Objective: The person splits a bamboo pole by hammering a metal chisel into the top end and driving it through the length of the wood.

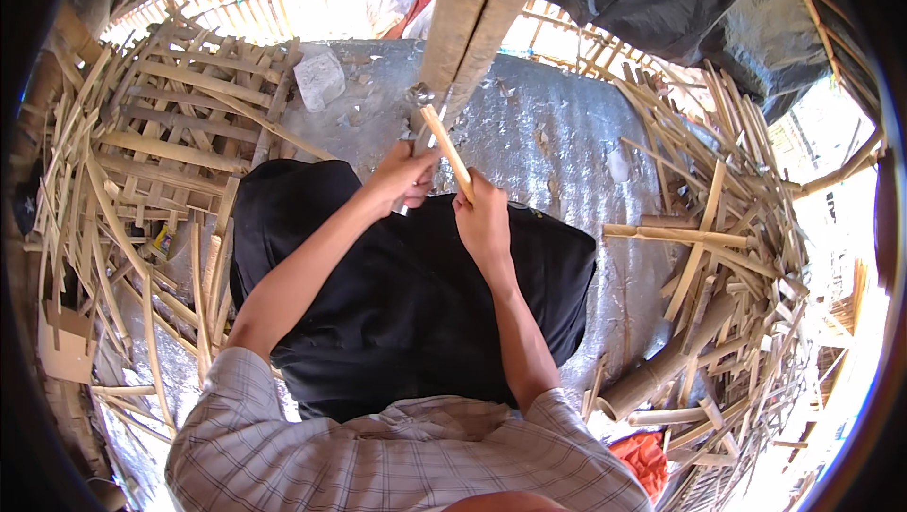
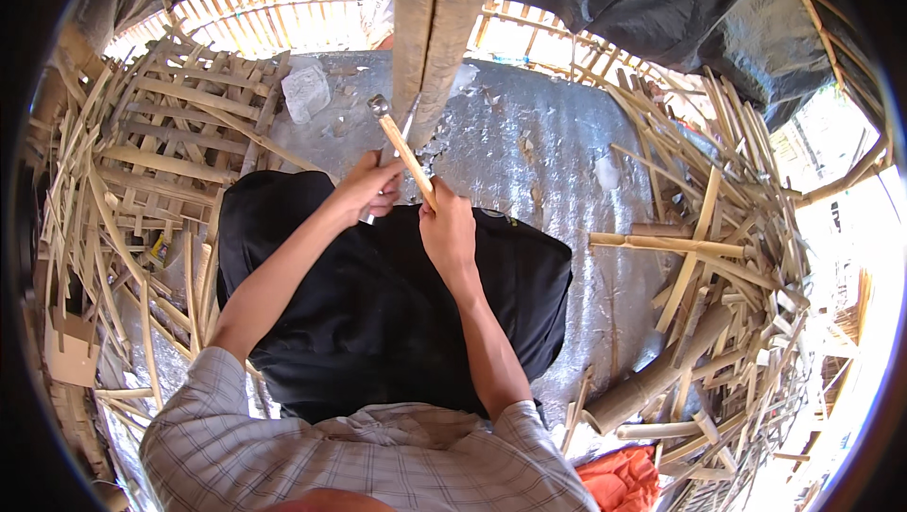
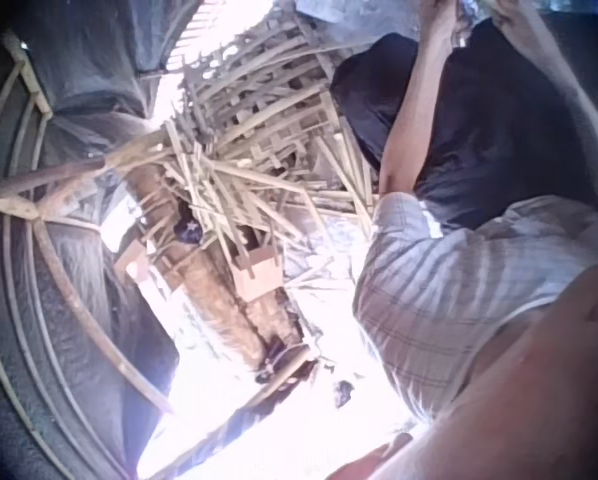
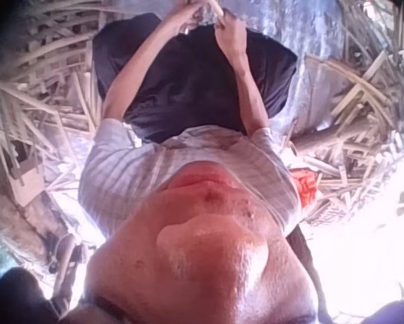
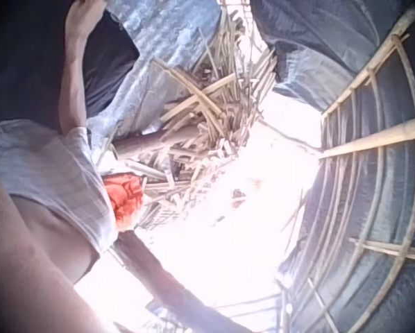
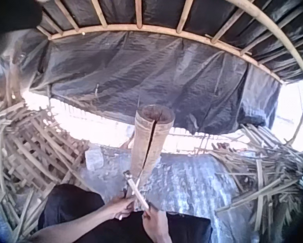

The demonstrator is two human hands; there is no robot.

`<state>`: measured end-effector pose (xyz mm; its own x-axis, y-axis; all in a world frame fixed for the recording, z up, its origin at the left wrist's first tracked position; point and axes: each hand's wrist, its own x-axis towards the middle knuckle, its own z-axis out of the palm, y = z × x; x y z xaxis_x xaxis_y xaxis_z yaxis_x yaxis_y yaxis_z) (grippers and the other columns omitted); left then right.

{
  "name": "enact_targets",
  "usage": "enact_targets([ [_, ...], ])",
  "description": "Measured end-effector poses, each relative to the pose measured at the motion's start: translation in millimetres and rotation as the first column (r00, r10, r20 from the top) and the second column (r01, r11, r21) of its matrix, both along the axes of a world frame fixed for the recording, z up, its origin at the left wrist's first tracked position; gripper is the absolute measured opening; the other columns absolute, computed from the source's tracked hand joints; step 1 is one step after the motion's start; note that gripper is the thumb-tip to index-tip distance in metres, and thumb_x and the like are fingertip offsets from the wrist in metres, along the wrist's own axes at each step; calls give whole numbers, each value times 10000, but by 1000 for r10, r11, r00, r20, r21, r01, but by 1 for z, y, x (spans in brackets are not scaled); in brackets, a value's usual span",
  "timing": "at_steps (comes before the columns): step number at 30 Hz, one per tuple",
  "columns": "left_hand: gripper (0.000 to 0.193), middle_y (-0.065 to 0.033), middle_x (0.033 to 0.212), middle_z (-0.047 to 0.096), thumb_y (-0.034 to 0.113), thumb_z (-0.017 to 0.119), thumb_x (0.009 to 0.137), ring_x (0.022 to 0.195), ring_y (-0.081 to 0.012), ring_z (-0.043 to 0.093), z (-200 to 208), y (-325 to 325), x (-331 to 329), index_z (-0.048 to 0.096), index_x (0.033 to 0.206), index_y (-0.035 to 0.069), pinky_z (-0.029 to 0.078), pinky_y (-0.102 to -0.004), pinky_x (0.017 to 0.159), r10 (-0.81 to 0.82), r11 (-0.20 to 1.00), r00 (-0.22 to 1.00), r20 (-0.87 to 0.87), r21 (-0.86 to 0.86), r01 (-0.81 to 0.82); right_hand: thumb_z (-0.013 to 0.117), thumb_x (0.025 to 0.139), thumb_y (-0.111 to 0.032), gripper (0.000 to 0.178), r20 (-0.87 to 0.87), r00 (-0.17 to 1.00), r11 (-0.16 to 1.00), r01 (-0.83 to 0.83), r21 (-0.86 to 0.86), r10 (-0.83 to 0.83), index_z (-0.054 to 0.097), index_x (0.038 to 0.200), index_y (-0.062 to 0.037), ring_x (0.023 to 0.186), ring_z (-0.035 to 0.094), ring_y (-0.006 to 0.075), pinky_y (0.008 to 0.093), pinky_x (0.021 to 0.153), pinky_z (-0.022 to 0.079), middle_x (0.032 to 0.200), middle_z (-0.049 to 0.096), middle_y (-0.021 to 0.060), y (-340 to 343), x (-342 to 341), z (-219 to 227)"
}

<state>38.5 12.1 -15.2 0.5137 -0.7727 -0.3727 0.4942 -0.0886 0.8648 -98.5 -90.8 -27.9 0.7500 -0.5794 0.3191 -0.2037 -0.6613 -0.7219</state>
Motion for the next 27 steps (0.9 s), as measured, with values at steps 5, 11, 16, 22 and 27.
enact_targets([
  [5,326,18,543,386,254,646,985,372,-90,367,-12,-1,-13,435,808,79,261,-277,326,-107,993,994,-38,-53,105,557,814,93,107,120,990,991,53,127,-68,548,902,33,660,613,395,416,575,481,678,582,236,-1,-12,22],
  [11,301,38,548,376,230,628,985,361,-67,339,-18,-11,-25,432,798,97,248,-257,313,-31,993,993,-113,-119,17,584,820,24,78,-96,994,991,67,120,-55,506,822,28,773,588,516,509,629,473,757,603,279,-21,-23,-8],
  [16,299,35,560,365,247,630,986,372,-65,339,-16,3,-11,408,847,103,250,-255,311,-24,997,995,-92,-69,17,554,840,75,116,153,983,976,68,209,-101,589,941,31,650,670,332,372,604,503,668,594,184,-10,-27,30],
  [22,306,31,575,365,262,631,989,383,-67,341,-20,2,-7,388,881,111,248,-256,313,26,992,988,-150,-116,-44,543,790,119,83,-9,1000,998,6,63,-5,491,795,54,615,618,359,398,578,463,642,560,206,-17,-11,-18],
  [27,313,33,575,362,266,631,996,386,-59,345,-17,8,-3,389,883,103,254,-251,319,25,994,991,-132,-105,-39,576,808,103,84,105,993,986,28,163,-46,530,840,40,551,505,229,371,563,461,627,518,155,-7,-21,18],
])
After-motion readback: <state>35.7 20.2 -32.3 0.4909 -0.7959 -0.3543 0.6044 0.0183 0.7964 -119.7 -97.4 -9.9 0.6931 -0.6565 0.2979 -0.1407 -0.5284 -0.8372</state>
